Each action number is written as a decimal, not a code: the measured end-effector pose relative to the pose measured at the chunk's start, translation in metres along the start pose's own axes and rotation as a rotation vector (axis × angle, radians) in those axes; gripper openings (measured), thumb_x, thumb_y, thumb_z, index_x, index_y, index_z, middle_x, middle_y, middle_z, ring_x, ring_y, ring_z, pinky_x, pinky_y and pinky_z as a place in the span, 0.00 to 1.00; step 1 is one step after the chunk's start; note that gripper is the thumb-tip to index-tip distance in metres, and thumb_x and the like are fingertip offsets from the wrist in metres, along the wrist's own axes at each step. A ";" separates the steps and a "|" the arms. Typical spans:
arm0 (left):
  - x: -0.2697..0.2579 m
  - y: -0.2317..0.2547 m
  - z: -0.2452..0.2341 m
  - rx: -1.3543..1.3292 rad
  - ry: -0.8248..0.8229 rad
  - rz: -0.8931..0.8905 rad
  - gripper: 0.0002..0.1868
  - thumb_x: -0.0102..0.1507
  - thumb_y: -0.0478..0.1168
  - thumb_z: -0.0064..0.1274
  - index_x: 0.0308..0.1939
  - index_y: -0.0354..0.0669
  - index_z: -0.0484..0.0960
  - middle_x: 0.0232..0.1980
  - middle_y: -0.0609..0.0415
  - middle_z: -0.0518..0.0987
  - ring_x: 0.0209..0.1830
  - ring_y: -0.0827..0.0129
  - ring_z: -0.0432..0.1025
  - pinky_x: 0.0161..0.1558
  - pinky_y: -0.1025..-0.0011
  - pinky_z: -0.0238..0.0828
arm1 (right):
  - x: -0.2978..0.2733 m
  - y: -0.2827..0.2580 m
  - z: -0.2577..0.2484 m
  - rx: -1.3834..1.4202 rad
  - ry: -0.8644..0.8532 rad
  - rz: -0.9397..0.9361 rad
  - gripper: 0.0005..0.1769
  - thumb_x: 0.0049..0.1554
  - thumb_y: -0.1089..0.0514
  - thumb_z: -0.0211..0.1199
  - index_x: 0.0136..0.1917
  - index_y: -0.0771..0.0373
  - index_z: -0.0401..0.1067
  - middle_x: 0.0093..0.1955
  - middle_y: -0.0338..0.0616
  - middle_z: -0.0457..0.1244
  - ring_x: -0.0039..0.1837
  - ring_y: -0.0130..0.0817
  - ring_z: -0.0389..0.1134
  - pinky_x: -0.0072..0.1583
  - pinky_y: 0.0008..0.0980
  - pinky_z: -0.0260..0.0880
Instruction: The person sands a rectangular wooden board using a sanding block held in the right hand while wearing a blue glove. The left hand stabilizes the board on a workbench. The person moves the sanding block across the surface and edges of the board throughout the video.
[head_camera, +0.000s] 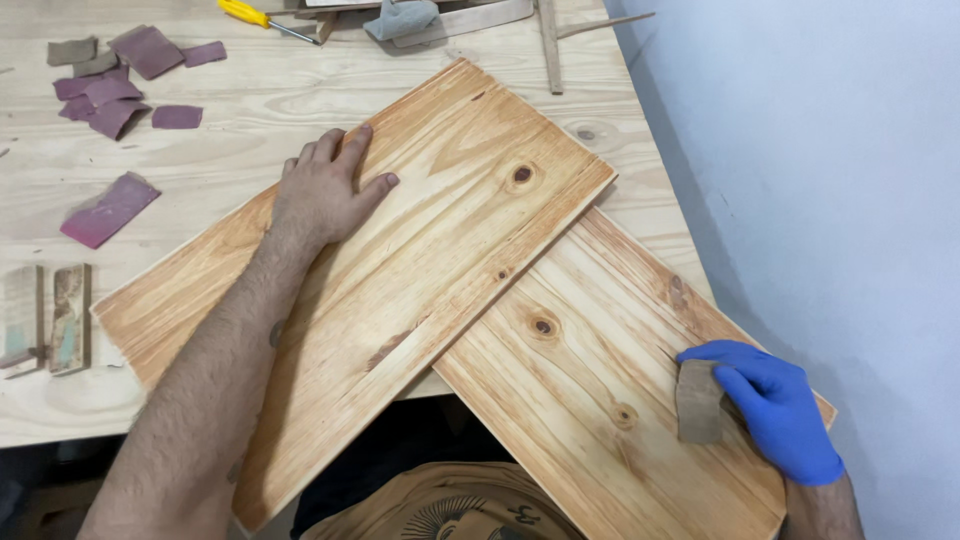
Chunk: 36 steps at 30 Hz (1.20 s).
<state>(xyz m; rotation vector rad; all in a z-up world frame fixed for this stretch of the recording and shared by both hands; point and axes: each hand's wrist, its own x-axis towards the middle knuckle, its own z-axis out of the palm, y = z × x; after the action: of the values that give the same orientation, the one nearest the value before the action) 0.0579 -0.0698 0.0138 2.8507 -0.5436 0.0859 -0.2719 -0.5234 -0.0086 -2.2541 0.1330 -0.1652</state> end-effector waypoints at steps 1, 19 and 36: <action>-0.002 0.000 0.002 -0.018 0.014 -0.007 0.46 0.67 0.72 0.30 0.82 0.53 0.54 0.78 0.38 0.60 0.73 0.42 0.57 0.67 0.42 0.54 | 0.002 0.001 -0.001 -0.021 -0.002 -0.012 0.18 0.63 0.60 0.53 0.52 0.63 0.85 0.57 0.43 0.76 0.62 0.32 0.74 0.69 0.32 0.68; 0.029 0.001 0.025 -0.081 0.193 -0.163 0.37 0.66 0.73 0.42 0.58 0.43 0.75 0.55 0.44 0.76 0.62 0.53 0.70 0.57 0.51 0.67 | 0.170 -0.149 0.127 -0.199 0.496 -0.844 0.11 0.55 0.69 0.68 0.43 0.57 0.69 0.61 0.45 0.72 0.62 0.49 0.73 0.64 0.44 0.68; 0.025 -0.003 0.019 -0.149 0.119 -0.147 0.37 0.71 0.70 0.35 0.70 0.48 0.72 0.63 0.44 0.76 0.69 0.52 0.68 0.62 0.48 0.65 | 0.154 -0.148 0.095 -0.715 -0.284 -0.569 0.47 0.61 0.27 0.47 0.84 0.55 0.51 0.85 0.54 0.47 0.85 0.57 0.43 0.78 0.69 0.39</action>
<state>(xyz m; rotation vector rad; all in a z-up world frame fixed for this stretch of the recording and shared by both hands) 0.0822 -0.0803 -0.0023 2.7082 -0.3019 0.1802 -0.0985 -0.3811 0.0570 -2.9425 -0.7122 -0.1017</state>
